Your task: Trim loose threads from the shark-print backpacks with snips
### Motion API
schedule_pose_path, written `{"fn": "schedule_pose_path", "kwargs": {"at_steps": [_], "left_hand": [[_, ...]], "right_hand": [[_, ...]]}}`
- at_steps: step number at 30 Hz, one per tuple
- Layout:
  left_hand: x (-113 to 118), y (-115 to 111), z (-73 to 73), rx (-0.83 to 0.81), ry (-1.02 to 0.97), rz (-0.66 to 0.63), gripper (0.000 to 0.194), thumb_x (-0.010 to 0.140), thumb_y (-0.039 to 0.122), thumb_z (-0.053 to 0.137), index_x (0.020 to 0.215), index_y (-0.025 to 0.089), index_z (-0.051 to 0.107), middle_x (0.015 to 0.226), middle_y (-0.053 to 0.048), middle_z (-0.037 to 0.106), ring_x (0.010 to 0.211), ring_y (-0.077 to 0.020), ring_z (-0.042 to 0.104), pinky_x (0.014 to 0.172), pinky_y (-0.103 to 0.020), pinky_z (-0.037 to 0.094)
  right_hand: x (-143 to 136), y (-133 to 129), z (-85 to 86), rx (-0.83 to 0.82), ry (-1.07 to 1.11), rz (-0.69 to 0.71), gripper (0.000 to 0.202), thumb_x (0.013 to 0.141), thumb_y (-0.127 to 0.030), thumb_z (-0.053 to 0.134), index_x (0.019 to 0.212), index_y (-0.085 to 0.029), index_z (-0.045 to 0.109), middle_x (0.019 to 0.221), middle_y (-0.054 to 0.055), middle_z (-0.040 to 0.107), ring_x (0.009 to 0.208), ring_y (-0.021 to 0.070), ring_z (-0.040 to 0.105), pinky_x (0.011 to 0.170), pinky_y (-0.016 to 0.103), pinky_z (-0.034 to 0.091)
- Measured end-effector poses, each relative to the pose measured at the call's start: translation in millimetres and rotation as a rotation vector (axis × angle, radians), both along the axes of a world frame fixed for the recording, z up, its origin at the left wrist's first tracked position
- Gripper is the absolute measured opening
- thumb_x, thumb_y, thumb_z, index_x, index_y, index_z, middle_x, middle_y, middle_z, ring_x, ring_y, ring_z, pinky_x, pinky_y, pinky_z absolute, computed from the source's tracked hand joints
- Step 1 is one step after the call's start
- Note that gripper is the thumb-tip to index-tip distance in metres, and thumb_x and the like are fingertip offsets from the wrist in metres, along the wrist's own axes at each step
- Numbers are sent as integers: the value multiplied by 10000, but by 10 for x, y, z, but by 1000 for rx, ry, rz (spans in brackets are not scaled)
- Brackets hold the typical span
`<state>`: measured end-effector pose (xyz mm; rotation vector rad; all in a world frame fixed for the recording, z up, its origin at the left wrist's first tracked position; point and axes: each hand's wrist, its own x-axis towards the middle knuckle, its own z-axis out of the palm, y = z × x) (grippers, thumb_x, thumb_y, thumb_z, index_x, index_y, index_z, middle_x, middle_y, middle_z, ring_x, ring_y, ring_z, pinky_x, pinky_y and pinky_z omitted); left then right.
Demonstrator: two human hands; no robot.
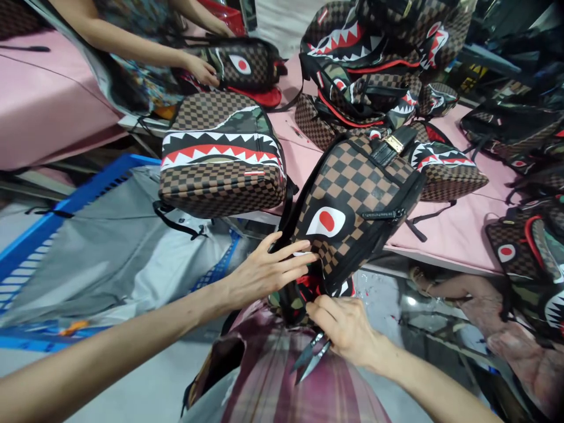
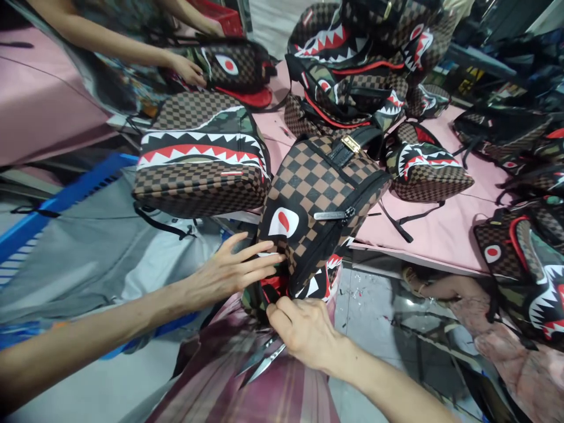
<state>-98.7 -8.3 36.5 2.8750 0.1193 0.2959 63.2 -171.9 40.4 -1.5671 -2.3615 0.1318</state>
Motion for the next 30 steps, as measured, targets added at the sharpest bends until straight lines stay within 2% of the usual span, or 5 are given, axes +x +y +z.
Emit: {"fn": "schedule_pose_path", "kwargs": {"at_steps": [3,8,11,24,30], "left_hand": [[-119,-122,-17,-294,-106,232,249,894,193,390,1014,227,606,1154,-48,627,1156,-221,496,1005,-454,320],[14,-429,69,-1585,340,702,514,810,582,402,837,105,592,745,-104,669,658,-205,642,539,-285,496],[208,-506,112,-1972,333,810,343,748,432,570,784,91,567,718,-95,650,668,-194,649,542,-254,501],[225,-655,-39,-1937,12,788,203,603,279,655,676,96,611,659,-39,631,609,-146,607,669,-298,537],[385,-284,194,-1625,109,594,418,779,474,472,724,98,645,699,-109,684,658,-190,641,632,-295,513]], "right_hand": [[23,15,-15,49,91,-42,232,932,-187,298,987,-152,520,765,17,574,560,113,513,453,249,318],[55,40,-19,45,161,-7,345,962,-313,229,972,-148,532,785,27,594,556,119,514,449,259,323],[55,49,-28,56,148,24,334,961,-303,250,953,-141,543,782,25,602,553,119,513,448,261,329],[70,-2,144,-156,-127,-68,345,849,-96,409,1169,-173,512,1139,100,587,594,123,592,428,236,367],[384,226,323,-39,371,-148,296,769,-61,440,986,-176,605,936,43,663,776,144,628,619,232,484]]}}
